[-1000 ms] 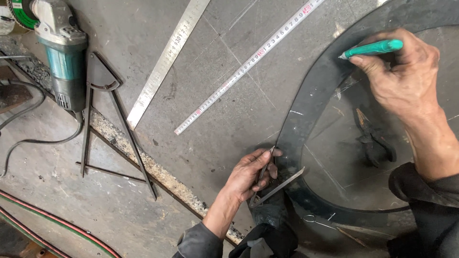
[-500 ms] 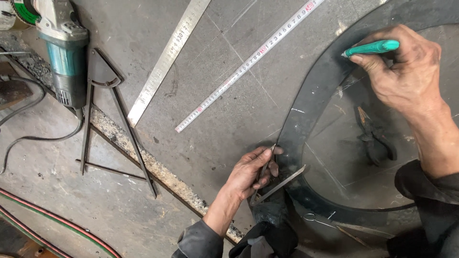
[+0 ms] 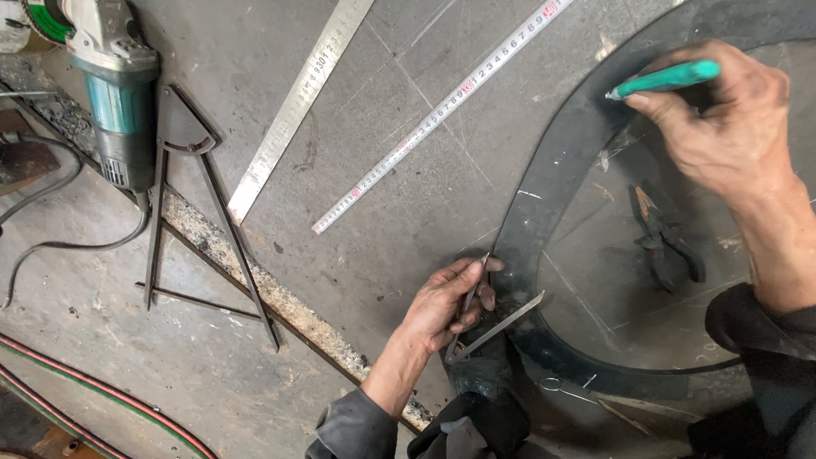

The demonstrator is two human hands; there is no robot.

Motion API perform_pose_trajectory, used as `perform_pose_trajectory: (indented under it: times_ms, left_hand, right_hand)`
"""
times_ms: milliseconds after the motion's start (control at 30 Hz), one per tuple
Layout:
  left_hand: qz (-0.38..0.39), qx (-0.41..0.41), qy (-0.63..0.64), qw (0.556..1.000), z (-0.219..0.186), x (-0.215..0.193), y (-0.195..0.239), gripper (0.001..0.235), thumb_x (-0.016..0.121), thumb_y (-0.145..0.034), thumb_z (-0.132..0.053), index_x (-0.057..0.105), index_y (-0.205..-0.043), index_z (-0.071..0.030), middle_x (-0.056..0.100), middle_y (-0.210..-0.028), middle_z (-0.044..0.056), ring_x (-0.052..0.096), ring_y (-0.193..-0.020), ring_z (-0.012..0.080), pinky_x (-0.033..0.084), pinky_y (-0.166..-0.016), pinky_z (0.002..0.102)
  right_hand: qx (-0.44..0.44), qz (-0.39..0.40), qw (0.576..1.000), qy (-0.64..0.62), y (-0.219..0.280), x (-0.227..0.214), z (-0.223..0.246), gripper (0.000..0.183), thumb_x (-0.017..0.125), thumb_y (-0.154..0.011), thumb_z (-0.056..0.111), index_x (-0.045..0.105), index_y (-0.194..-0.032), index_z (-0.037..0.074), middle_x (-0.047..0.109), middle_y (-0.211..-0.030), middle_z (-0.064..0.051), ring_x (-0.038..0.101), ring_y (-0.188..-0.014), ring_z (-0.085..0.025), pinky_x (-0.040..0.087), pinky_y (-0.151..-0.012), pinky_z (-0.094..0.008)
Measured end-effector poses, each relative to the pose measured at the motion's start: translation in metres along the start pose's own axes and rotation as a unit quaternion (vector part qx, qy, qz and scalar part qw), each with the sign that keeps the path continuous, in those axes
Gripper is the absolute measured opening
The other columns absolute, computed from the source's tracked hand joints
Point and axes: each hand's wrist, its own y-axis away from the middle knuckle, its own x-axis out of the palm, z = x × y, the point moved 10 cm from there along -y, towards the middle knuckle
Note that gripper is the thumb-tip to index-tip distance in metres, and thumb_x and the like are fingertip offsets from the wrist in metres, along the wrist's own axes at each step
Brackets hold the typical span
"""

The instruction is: Use a compass, measuring tape, and marker to mark points on a circular metal piece.

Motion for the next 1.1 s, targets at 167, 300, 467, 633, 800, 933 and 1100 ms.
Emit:
perform_pose_trajectory:
  times_ms: [167,300,467,633,800,933,1100]
  left_hand:
    - [0.003,0.017,0.033,0.999,0.004,0.005,-0.006,0.034,0.05,-0.112,-0.032,0.064,-0.126,-0.004,0.066,-0.08,0.007,0.058,-0.051,0.0089,0.044,-0.041,0.021]
    - [-0.015,0.063,0.026,0.998,-0.011,0.026,-0.021,0.035,0.042,-0.111,-0.032,0.057,-0.127,-0.005,0.071,-0.099,0.016,0.073,-0.081,0.0261,0.062,-0.069,0.04]
    - [0.006,0.135,0.062,0.989,-0.031,0.078,-0.045,0.032,0.037,-0.112,-0.032,0.051,-0.129,-0.008,0.069,-0.119,0.02,0.073,-0.099,0.0354,0.063,-0.088,0.049]
    - [0.044,0.167,0.184,0.968,-0.034,0.111,-0.079,0.031,0.034,-0.117,-0.031,0.046,-0.131,-0.007,0.065,-0.133,0.022,0.068,-0.114,0.0361,0.059,-0.099,0.048]
    - [0.032,0.154,0.144,0.977,-0.03,0.106,-0.093,0.03,0.041,-0.115,-0.029,0.052,-0.129,-0.005,0.065,-0.13,0.023,0.067,-0.116,0.0353,0.059,-0.095,0.046]
    - [0.003,0.141,0.118,0.983,-0.028,0.103,-0.099,0.029,0.049,-0.111,-0.026,0.058,-0.128,-0.003,0.067,-0.122,0.02,0.068,-0.114,0.0359,0.061,-0.093,0.043]
    - [0.014,0.157,0.123,0.98,-0.028,0.101,-0.107,0.028,0.05,-0.113,-0.023,0.061,-0.122,0.001,0.068,-0.12,0.021,0.069,-0.115,0.0361,0.062,-0.097,0.045]
  right_hand:
    - [0.223,-0.029,0.965,-0.132,0.055,-0.012,-0.056,0.023,0.082,-0.11,0.016,0.067,-0.115,0.001,0.071,-0.097,-0.008,0.066,-0.082,-0.011,0.052,-0.072,-0.024]
    - [0.309,-0.036,0.942,-0.125,0.145,-0.012,-0.136,0.034,0.076,-0.108,0.027,0.063,-0.12,-0.002,0.07,-0.111,-0.011,0.069,-0.101,-0.018,0.056,-0.091,-0.033]
    - [0.547,-0.016,0.827,-0.13,0.175,-0.029,-0.033,0.06,0.06,-0.104,0.05,0.059,-0.139,0.001,0.069,-0.114,-0.018,0.067,-0.095,-0.025,0.054,-0.079,-0.037]
    - [0.514,0.109,0.835,-0.164,0.154,0.019,0.029,0.047,0.067,-0.097,0.029,0.063,-0.14,0.009,0.077,-0.082,-0.015,0.074,-0.07,-0.022,0.055,-0.063,-0.038]
    - [0.37,0.035,0.927,-0.043,0.119,-0.002,0.004,0.032,0.067,-0.107,0.022,0.071,-0.133,0.004,0.072,-0.081,-0.013,0.067,-0.07,-0.019,0.053,-0.064,-0.036]
    - [0.325,0.039,0.945,0.005,0.092,-0.015,0.005,0.028,0.068,-0.107,0.021,0.075,-0.126,0.001,0.072,-0.083,-0.014,0.069,-0.08,-0.017,0.054,-0.072,-0.033]
    - [0.312,0.031,0.95,0.002,0.089,-0.016,0.001,0.028,0.068,-0.108,0.021,0.074,-0.127,0.001,0.073,-0.088,-0.014,0.069,-0.079,-0.016,0.054,-0.072,-0.031]
